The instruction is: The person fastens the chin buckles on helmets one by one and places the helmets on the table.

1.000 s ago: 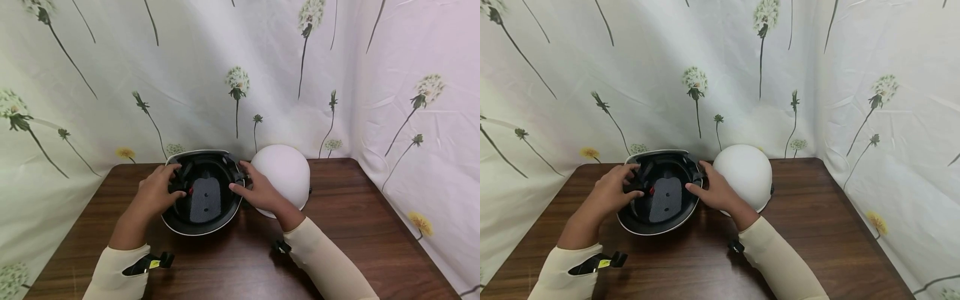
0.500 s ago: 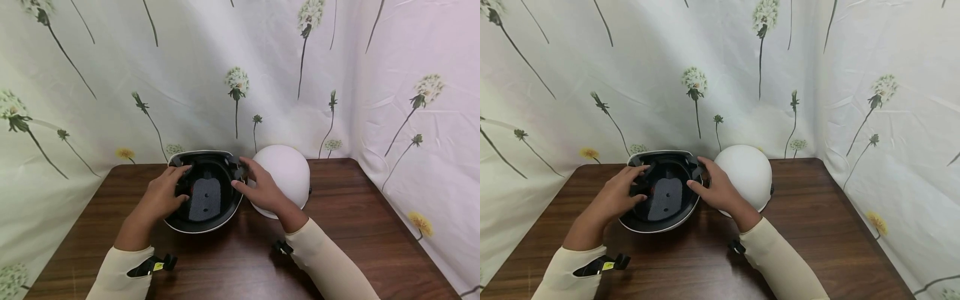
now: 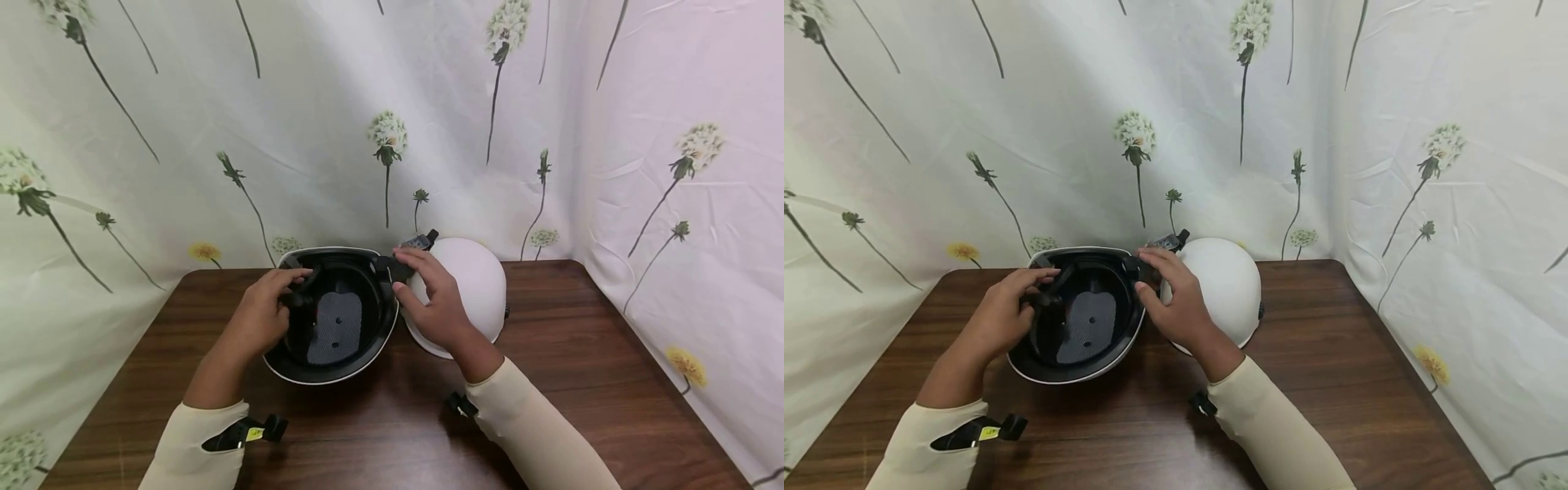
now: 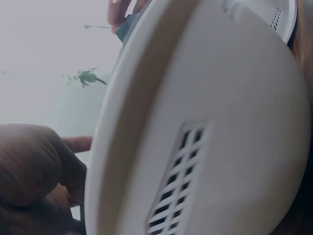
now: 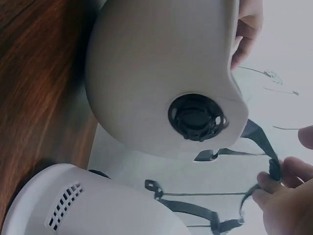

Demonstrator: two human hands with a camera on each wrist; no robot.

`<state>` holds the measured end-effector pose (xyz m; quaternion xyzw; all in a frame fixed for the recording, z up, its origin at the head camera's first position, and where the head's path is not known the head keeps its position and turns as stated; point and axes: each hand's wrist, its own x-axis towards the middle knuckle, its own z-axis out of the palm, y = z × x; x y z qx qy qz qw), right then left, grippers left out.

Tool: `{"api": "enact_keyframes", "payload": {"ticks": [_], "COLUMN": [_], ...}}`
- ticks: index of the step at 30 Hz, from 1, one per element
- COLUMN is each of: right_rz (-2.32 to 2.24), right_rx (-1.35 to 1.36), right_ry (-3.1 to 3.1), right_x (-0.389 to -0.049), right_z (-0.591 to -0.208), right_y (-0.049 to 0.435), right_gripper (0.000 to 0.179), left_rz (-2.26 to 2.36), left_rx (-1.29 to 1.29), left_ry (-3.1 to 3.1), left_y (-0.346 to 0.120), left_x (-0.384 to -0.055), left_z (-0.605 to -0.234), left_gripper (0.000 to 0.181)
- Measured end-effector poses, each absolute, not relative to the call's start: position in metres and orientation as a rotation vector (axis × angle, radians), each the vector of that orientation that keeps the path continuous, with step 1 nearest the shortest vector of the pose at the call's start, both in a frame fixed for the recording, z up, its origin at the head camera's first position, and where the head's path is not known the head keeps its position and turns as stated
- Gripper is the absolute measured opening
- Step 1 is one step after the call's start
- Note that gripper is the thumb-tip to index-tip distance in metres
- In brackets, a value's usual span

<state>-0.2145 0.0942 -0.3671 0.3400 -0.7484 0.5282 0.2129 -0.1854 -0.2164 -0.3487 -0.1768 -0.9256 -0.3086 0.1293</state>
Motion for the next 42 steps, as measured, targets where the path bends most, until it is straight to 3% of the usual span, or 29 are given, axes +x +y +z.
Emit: {"api": "enact_keyframes", "payload": {"ticks": [15,23,35,42], "right_rz": [1.663,1.771,1.928,2.079], "right_rx": [1.192,1.07,0.91,0.792], "right_ry": [-1.688,-1.654,-1.721,-1.893], "right_x": [-0.213,-0.21,-0.209,-0.206], "right_z": [-0.369,-0.366,-0.36,-0.356], "right_y": [0.092,0.089,0.087,0.088], "right_gripper": [0.025,0.021,0.032,0.05], "left_rz": [-0.786,-0.772,-0.74,-0.78], "left_rx": [-0.499,-0.38,-0.354,-0.478], "left_ry": [-2.57,-2.517,-2.473,-2.357], "left_y": [-0.216,-0.217,-0.215,-0.214], "left_x": [-0.189,-0.188,-0.189,-0.191], "left_z": [-0.355,-0.356,-0.359,-0.361], "left_gripper": [0.064,0.05,0.02,0.03]}}
